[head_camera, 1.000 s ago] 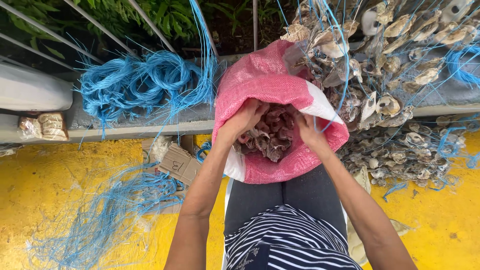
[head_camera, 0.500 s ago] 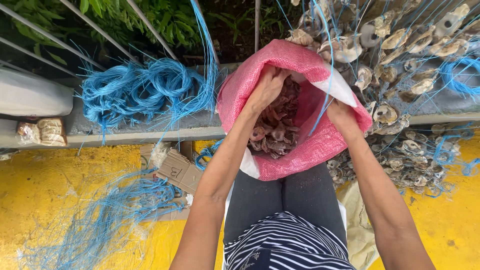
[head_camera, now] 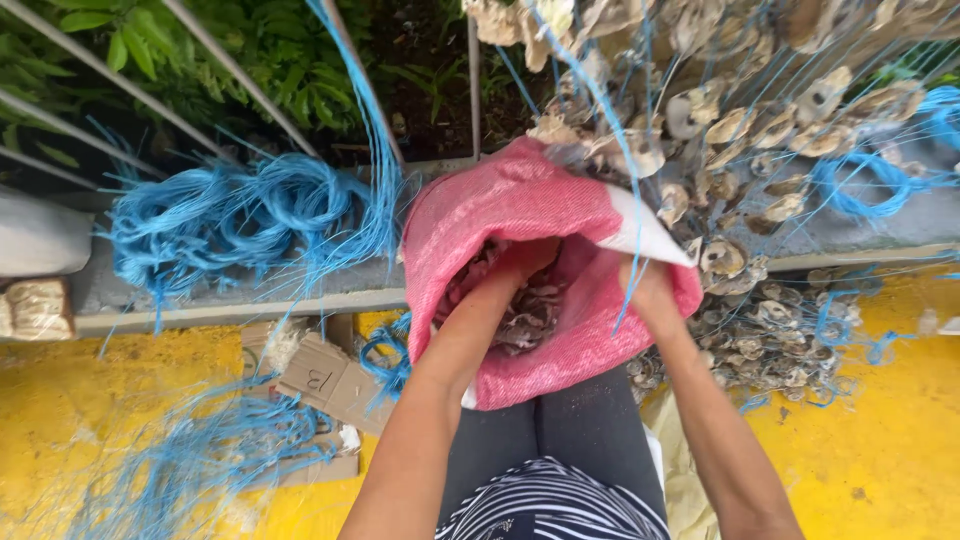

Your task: Threading oyster shells onto plastic strings for aquaculture.

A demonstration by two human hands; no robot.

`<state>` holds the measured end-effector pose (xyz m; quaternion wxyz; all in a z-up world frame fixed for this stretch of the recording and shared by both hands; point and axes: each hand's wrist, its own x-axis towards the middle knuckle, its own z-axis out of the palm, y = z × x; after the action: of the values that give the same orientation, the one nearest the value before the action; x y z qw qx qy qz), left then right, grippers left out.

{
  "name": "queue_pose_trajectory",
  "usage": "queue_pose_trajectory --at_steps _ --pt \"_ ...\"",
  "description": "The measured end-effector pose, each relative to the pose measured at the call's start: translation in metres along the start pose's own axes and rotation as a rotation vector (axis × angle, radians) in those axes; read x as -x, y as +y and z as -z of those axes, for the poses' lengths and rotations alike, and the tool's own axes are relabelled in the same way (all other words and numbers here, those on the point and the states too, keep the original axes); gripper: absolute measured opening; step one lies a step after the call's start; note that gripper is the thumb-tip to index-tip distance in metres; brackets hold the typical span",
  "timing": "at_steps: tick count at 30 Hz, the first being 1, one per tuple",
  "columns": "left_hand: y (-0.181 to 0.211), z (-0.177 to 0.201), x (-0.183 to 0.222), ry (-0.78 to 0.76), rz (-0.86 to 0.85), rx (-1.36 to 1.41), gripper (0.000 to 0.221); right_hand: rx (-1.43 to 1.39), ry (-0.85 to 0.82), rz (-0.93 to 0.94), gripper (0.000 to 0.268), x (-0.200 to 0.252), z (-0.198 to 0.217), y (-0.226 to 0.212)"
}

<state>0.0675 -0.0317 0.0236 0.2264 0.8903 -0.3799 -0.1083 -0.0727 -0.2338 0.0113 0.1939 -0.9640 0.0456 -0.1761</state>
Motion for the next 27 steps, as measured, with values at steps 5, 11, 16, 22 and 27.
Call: queue_pose_trajectory --at_steps 5,11,16,22,27 --pt "0.021 0.006 -0.028 0.015 0.052 0.061 0.037 -0.177 0.083 0.006 0.031 0.003 0.035 -0.056" --pt "0.034 0.020 -0.049 0.035 0.123 0.127 0.040 -0.268 0.000 -0.114 0.031 0.009 0.073 -0.104" --pt "0.029 0.023 -0.039 0.038 0.194 0.176 0.043 -0.347 -0.020 -0.146 0.031 0.011 0.081 -0.121" --pt "-0.018 0.021 0.004 0.029 0.315 0.238 0.047 -0.380 -0.125 -0.300 0.032 0.018 0.071 -0.128" --pt "0.030 0.056 0.011 0.024 0.418 0.298 0.050 -0.367 -0.149 -0.304 0.030 0.019 0.061 -0.132"
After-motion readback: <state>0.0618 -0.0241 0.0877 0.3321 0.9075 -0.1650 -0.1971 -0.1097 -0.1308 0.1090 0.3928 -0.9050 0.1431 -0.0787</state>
